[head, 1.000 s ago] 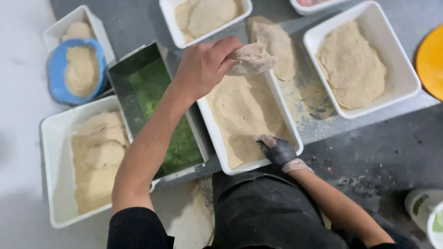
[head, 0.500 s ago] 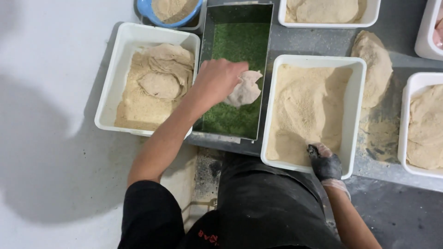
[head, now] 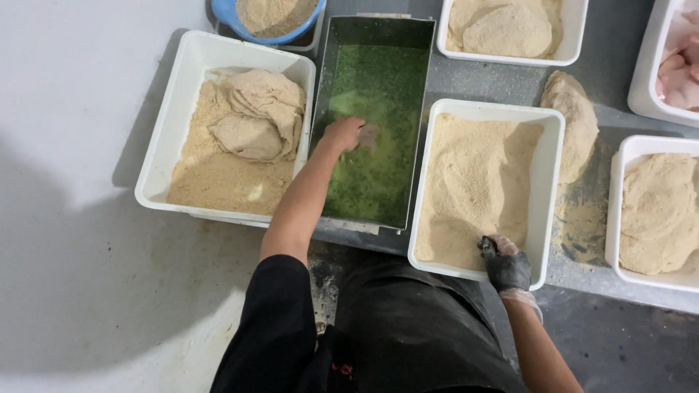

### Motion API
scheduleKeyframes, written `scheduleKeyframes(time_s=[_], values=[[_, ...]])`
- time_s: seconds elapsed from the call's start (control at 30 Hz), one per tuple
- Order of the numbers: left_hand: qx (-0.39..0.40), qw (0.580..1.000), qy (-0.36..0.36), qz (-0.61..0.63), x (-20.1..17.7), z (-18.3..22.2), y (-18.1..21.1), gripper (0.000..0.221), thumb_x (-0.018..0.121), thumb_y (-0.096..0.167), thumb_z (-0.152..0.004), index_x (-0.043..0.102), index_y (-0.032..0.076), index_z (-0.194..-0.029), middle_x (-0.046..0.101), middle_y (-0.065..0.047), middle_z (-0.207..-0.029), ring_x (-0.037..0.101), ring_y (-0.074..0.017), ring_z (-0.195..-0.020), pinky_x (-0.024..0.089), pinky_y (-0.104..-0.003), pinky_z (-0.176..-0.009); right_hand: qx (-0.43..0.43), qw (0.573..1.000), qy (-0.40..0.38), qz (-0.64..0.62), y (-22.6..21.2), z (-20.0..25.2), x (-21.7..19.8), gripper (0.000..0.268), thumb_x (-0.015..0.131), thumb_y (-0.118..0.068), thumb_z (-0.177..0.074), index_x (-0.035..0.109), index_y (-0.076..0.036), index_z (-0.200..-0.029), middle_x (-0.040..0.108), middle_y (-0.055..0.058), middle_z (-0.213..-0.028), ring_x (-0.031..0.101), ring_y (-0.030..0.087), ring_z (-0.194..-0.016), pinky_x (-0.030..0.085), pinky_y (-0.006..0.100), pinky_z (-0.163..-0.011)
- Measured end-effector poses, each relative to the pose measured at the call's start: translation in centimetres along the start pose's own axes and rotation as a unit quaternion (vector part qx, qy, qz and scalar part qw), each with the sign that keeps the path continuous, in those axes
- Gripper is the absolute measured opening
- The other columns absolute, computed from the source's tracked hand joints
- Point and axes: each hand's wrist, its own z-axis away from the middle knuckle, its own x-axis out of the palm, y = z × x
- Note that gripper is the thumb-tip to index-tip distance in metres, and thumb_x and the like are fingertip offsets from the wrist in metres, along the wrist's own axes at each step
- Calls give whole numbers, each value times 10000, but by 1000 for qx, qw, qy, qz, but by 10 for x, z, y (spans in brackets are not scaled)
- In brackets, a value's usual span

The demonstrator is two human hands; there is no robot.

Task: Manually breading chicken pieces by dipping them in a liquid wash and then coating them with breading in a tray.

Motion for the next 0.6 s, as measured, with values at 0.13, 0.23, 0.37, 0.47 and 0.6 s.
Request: scheduleKeyframes(time_s=[0.13, 0.23, 0.37, 0.47, 0.6], values=[[-21, 998, -19, -58, 12, -4, 2, 494, 572, 40, -1019, 570, 56, -1512, 570, -258, -1495, 545, -451, -1385, 454, -655, -1103, 9, 1000, 0, 3, 6, -2, 3, 333, 631, -397, -998, 714, -380, -1319, 762, 160, -1252, 659, 388, -1255, 534, 529, -1067], [-59, 996, -23, -58, 19, -1, -6, 460, 593, 31, -984, 629, 21, -1443, 625, -260, -1425, 571, -447, -1359, 456, -635, -1103, 17, 1000, 0, -1, 0, 2, 0, 332, 634, -386, -992, 715, -372, -1313, 761, 155, -1256, 659, 387, -1255, 532, 531, -1070], [10, 999, 40, 6, 10, 30, -7, 127, 582, 28, -963, 689, 22, -895, 609, -155, -736, 623, -315, -681, 523, -453, -687, 6, 1000, 2, -2, 13, -9, 10, 325, 645, -405, -984, 715, -407, -1301, 760, 126, -1257, 663, 368, -1248, 541, 519, -1055], [52, 995, 65, 49, -14, 80, 23, 119, 576, 57, -1007, 672, -14, -1002, 658, -228, -812, 693, -386, -752, 532, -458, -687, -6, 1000, 10, -20, 18, -14, 12, 324, 665, -386, -970, 722, -409, -1288, 756, 114, -1265, 664, 364, -1241, 549, 514, -1040], [121, 985, 120, 27, -20, 114, 27, 171, 550, 65, -1039, 597, 35, -1201, 712, -284, -946, 716, -492, -900, 574, -535, -754, -42, 998, 18, -51, 1, -16, -3, 320, 642, -347, -988, 719, -371, -1298, 727, 133, -1323, 629, 387, -1286, 529, 535, -1068]])
